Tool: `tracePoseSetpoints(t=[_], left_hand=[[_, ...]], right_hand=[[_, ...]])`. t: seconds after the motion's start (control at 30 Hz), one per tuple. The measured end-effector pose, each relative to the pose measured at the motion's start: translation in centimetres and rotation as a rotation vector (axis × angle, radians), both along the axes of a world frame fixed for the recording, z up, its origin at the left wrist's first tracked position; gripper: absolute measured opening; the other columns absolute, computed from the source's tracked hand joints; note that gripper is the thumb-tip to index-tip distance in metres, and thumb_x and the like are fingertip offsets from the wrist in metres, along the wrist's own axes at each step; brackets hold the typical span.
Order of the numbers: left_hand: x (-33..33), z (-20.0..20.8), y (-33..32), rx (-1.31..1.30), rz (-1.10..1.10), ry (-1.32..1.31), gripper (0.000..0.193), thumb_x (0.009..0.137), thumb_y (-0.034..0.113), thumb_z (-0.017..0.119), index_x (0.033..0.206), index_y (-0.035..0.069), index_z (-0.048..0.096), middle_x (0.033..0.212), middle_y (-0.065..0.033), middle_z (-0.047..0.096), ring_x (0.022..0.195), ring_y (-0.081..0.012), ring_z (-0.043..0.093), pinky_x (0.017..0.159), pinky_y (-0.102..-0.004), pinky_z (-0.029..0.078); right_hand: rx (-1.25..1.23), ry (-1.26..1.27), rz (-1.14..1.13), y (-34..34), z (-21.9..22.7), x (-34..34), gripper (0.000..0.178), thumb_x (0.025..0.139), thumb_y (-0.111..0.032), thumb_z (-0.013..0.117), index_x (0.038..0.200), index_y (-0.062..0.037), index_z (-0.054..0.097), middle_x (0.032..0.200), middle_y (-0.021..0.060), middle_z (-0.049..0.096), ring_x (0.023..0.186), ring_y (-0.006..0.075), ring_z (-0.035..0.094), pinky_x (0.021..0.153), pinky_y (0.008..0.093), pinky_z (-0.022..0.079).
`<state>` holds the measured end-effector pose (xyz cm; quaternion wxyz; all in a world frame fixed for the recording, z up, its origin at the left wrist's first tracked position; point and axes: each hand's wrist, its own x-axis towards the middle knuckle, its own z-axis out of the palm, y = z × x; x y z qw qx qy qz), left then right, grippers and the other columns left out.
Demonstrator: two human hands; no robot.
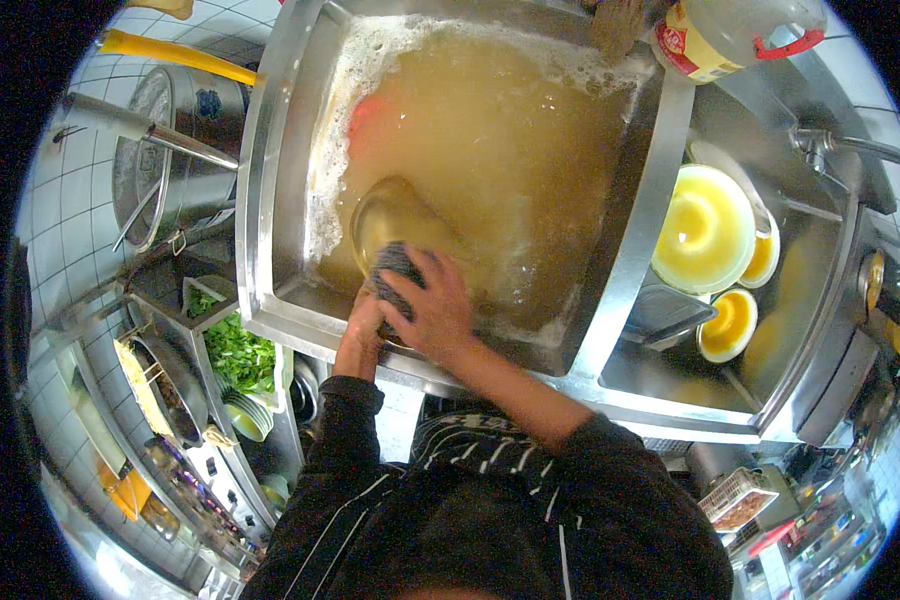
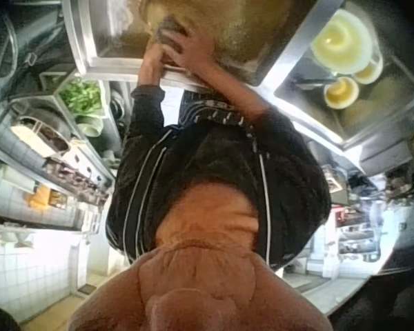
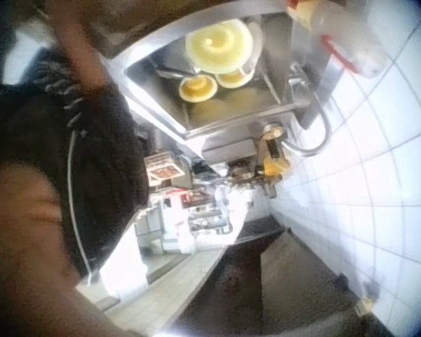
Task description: The person washes bowls, plates, and a metal tray in a commercial kitchen sink using a sponge and soapy water. They scrub each item, rinse it under running water, and place it in the adjacent sink compartment.
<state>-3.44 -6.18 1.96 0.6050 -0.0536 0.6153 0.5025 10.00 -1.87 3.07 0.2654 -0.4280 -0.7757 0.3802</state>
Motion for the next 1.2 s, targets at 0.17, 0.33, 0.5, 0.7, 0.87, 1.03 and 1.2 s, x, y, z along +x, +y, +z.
tracePoseSetpoints(t=[0.17, 0.33, 0.5, 0.7, 0.87, 1.03, 1.2], left_hand=[[-0.4, -0.4, -0.3, -0.005, -0.02, -0.014, 0.05, 0.075, -0.004, 0.055, 0.123, 0.006, 0.047, 0.104, -0.0076, 0.059, 0.088, -0.0204, 0.061, 0.069, -0.0309, 0.052], [-0.5, -1.5, -0.5, 0.016, -0.015, 0.026, 0.07, 0.056, -0.018, 0.041, 0.122, 0.004, 0.047, 0.103, -0.0083, 0.057, 0.073, -0.0203, 0.058, 0.058, -0.0269, 0.047], [-0.3, -2.2, -0.3, 0.059, 0.042, -0.027, 0.066, 0.054, -0.017, 0.044, 0.116, 0.0, 0.049, 0.09, -0.0086, 0.057, 0.066, -0.0199, 0.056, 0.051, -0.0293, 0.043], [-1.2, -3.5, -1.0, 0.083, 0.066, 0.052, 0.039, 0.058, -0.012, 0.05, 0.094, 0.003, 0.053, 0.067, -0.0043, 0.05, 0.051, -0.0144, 0.048, 0.04, -0.026, 0.038], [-1.4, -2.2, 0.3, 0.029, 0.049, 0.032, 0.026, 0.053, -0.012, 0.049, 0.071, 0.005, 0.045, 0.061, -0.0009, 0.041, 0.05, -0.0143, 0.043, 0.042, -0.0272, 0.036], [-3.8, 2.0, 2.5, 0.209, -0.075, 0.078, 0.023, 0.051, -0.004, 0.05, 0.072, 0.006, 0.051, 0.069, -0.0034, 0.051, 0.062, -0.0197, 0.052, 0.06, -0.031, 0.047], [-4.9, 7.9, 2.3, 0.275, -0.151, 0.186, 0.012, 0.053, -0.003, 0.051, 0.065, 0.001, 0.05, 0.068, -0.0103, 0.055, 0.061, -0.0227, 0.056, 0.057, -0.0348, 0.05]], right_hand=[[-0.173, 0.122, 0.239, 9.2, -3.8, -7.5, 0.037, 0.075, -0.042, 0.067, 0.104, -0.0186, 0.07, 0.117, 0.014, 0.06, 0.11, 0.0353, 0.053, 0.098, 0.0446, 0.039], [-0.626, -0.104, 0.09, 16.2, -10.8, -6.6, 0.049, 0.082, -0.049, 0.055, 0.114, -0.013, 0.064, 0.116, 0.0153, 0.062, 0.107, 0.0313, 0.058, 0.092, 0.0376, 0.044], [-0.733, -0.168, -0.246, 13.6, -15.0, 0.5, 0.058, 0.084, -0.05, 0.049, 0.12, -0.0046, 0.057, 0.123, 0.0213, 0.055, 0.117, 0.0369, 0.05, 0.1, 0.0413, 0.038], [-1.06, -0.458, -0.167, 7.2, -10.7, 6.8, 0.064, 0.084, -0.056, 0.044, 0.112, -0.0012, 0.062, 0.112, 0.0227, 0.061, 0.106, 0.0412, 0.057, 0.092, 0.0475, 0.044], [-0.601, -0.462, 0.116, -0.1, -3.7, 7.7, 0.045, 0.08, -0.04, 0.055, 0.097, 0.0012, 0.061, 0.094, 0.0238, 0.062, 0.088, 0.0418, 0.06, 0.077, 0.0502, 0.048], [-0.331, -0.307, -0.154, -0.7, -1.0, 11.9, 0.039, 0.08, -0.032, 0.059, 0.109, -0.0061, 0.06, 0.099, 0.0189, 0.062, 0.089, 0.0378, 0.061, 0.075, 0.0471, 0.05], [-0.258, -0.222, -0.27, 0.2, -0.8, 15.0, 0.042, 0.08, -0.033, 0.057, 0.114, -0.0074, 0.059, 0.099, 0.0182, 0.061, 0.083, 0.0356, 0.063, 0.072, 0.0461, 0.052]])
